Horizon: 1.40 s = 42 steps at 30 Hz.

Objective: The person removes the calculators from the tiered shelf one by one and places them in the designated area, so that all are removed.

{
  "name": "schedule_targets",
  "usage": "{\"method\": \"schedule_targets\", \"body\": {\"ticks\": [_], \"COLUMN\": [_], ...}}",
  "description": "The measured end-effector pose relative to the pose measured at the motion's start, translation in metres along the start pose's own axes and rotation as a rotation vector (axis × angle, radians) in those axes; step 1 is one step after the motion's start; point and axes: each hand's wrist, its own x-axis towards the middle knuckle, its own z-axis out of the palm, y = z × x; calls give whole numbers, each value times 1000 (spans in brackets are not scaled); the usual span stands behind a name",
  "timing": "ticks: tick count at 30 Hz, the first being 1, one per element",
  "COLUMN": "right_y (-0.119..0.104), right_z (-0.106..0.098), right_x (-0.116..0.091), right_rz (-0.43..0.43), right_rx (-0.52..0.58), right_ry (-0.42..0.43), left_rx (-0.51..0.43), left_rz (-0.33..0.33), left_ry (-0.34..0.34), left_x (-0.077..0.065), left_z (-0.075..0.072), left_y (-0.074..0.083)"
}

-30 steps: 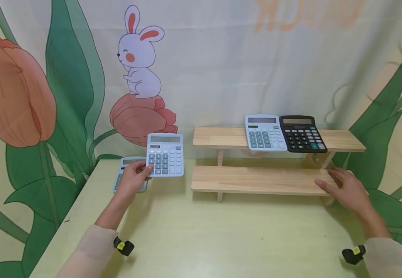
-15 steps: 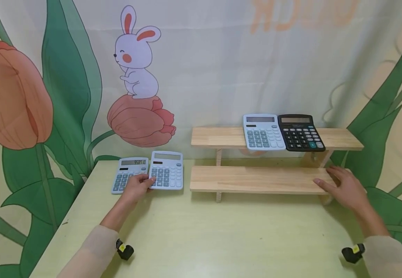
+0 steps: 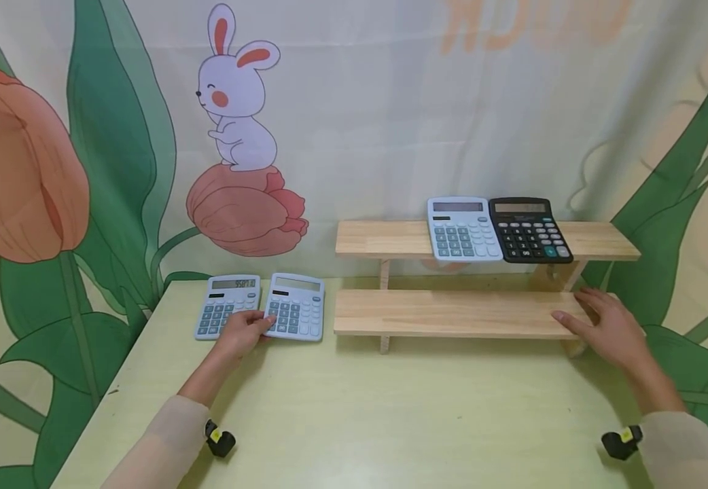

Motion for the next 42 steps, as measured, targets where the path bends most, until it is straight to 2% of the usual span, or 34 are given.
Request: {"method": "schedule_targets", "body": {"ticks": [12,16,24,30,38,42], "right_y": [2,2,3,5,4,3], "right_z": [-1,0,1,1,1,1], "right_x": [3,2,2,2,1,1], "right_rz": [4,8,3,19,-9,-9], "right_rx": [4,4,-4,5,5,2], "right_ry": [-4,-4,2,-19,7,4], "left_rx": [23,93,337,434,538,566], "left_rz": [-7,3,77,111,184,181], "left_ry": [-13,2,88,97,118,130], "left_x": [5,8,4,1,1,-2], "left_z": [-6,-7,-8,-9,-9,-7], "left_y": [-6,-9,-7,-3,-2,1]}}
